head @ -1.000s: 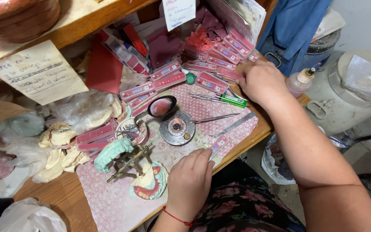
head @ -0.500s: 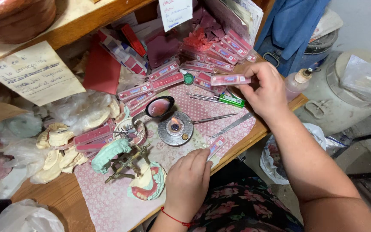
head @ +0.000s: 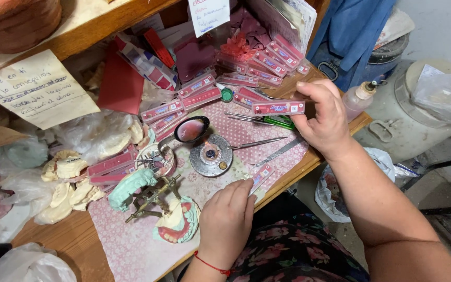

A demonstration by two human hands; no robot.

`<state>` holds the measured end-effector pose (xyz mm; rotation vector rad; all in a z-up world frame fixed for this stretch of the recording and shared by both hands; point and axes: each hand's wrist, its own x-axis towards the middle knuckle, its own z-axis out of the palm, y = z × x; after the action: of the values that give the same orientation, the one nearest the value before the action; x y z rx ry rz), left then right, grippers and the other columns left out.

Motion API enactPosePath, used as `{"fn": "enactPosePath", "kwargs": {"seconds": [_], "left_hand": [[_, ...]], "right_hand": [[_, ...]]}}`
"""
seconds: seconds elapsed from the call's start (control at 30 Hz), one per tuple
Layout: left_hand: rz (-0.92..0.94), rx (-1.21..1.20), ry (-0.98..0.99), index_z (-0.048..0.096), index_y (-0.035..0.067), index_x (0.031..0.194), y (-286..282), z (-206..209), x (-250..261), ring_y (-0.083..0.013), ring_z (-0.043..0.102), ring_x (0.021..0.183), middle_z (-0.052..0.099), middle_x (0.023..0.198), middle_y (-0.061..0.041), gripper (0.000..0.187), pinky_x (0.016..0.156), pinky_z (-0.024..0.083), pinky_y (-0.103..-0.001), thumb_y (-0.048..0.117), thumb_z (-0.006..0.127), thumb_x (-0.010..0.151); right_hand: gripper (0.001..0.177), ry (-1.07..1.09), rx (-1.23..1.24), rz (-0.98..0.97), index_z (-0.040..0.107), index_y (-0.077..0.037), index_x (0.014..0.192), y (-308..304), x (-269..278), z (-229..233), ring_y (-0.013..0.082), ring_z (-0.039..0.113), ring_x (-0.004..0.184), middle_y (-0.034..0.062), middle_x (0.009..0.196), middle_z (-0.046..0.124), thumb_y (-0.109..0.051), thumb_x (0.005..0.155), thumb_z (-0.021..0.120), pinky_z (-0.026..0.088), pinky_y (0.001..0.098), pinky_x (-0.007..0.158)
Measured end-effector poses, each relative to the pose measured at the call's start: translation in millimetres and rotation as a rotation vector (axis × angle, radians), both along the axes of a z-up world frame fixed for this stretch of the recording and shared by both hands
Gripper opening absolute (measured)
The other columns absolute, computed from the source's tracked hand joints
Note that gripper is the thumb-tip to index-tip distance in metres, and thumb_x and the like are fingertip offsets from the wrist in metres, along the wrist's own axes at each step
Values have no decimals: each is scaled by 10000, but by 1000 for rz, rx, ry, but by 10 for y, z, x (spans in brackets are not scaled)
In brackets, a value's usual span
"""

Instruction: Applying material to dental models, organizing component boxes, and using a dental handpiece for finishing.

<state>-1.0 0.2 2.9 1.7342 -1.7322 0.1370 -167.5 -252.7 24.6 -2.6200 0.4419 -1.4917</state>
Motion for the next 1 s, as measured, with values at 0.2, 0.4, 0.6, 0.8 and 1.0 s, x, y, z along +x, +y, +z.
{"fn": "enactPosePath", "kwargs": {"seconds": [0.2,0.4,0.6,0.8,1.0], "left_hand": [[-1,2,1,688,114,1221,-1,13,2,-217,722,963,756,1147,-37,256,770,572,-357,188,656,978],[-1,12,0,685,111,1212,7,7,-2,-223,721,966,753,1151,-47,252,773,575,-358,189,665,974],[3,-21,21,686,110,1210,4,-23,14,-242,717,935,752,1141,-50,255,742,567,-376,193,660,970],[-6,30,37,679,116,1221,6,-43,20,-252,713,955,745,1170,-58,275,743,561,-399,203,661,961],[-20,34,57,680,103,1214,9,-47,18,-267,714,966,745,1168,-76,280,761,566,-410,188,675,948]], "right_hand": [[354,248,238,-259,593,-75,1020,-234,28,-59,286,581,874,94,973,620,-127,857,903,432,392,750],[365,292,106,-471,606,-55,876,-619,376,59,290,589,829,105,926,610,-161,873,955,510,429,656],[241,393,33,-598,781,-39,1020,-870,547,7,447,617,895,195,1046,591,-252,920,834,539,560,628],[294,538,133,-377,795,-141,1022,-187,613,185,312,656,966,84,926,724,-422,947,831,581,521,781],[464,686,185,-368,769,-85,1041,-270,639,-33,390,666,939,143,909,738,-530,907,778,498,512,947]]}}
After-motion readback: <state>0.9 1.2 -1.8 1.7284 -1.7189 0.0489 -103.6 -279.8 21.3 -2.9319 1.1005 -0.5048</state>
